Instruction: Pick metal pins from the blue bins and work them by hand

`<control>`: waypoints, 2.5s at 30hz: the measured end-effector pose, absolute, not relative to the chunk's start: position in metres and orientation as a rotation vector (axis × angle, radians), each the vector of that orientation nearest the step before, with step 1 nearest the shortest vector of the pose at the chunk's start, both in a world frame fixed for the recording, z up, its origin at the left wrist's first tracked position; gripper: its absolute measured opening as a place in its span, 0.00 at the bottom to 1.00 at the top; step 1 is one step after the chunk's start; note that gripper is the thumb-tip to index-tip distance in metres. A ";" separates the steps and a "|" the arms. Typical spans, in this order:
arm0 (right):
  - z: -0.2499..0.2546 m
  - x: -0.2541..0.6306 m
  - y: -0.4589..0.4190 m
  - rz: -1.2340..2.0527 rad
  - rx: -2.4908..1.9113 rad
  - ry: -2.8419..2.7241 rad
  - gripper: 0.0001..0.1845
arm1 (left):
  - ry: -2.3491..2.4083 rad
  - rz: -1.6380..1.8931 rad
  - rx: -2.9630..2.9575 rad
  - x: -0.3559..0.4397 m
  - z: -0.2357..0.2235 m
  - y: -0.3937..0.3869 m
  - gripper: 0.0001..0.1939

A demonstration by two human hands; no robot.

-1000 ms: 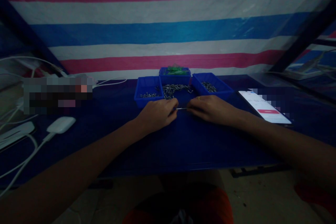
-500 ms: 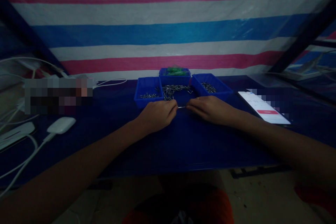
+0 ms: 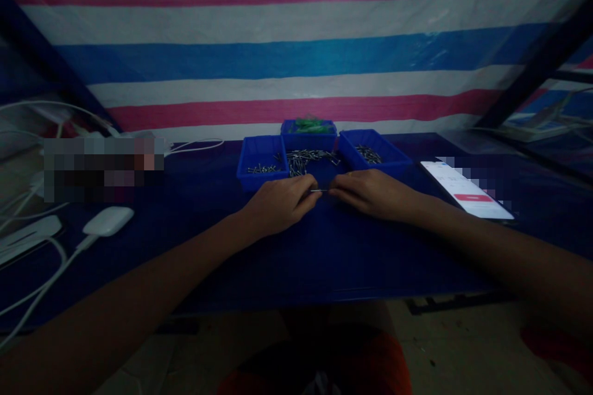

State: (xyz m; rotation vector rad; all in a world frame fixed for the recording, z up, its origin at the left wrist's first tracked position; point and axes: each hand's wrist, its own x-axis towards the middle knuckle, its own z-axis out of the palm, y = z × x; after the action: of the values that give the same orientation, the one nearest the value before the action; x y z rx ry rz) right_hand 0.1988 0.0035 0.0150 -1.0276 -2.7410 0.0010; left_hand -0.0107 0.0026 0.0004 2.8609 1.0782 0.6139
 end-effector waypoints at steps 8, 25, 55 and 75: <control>0.015 0.198 0.000 0.087 -0.907 -2.712 0.13 | 0.930 0.718 2.924 -0.011 -0.003 0.004 0.08; 0.015 0.197 0.001 0.124 -0.821 -2.730 0.15 | 0.711 0.919 3.000 -0.012 0.002 0.000 0.11; 0.015 0.199 0.001 0.059 -0.909 -2.837 0.13 | 1.016 0.585 3.134 -0.009 -0.002 0.001 0.11; 0.018 0.202 0.003 0.082 -1.027 -2.787 0.08 | 1.127 0.492 3.084 -0.011 0.000 0.003 0.10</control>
State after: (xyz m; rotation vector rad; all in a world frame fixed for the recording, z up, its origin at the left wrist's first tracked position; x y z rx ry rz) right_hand 0.2019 0.0033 0.0184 -1.0266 -2.7870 0.0824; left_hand -0.0113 0.0035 0.0001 3.0838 1.1267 0.4923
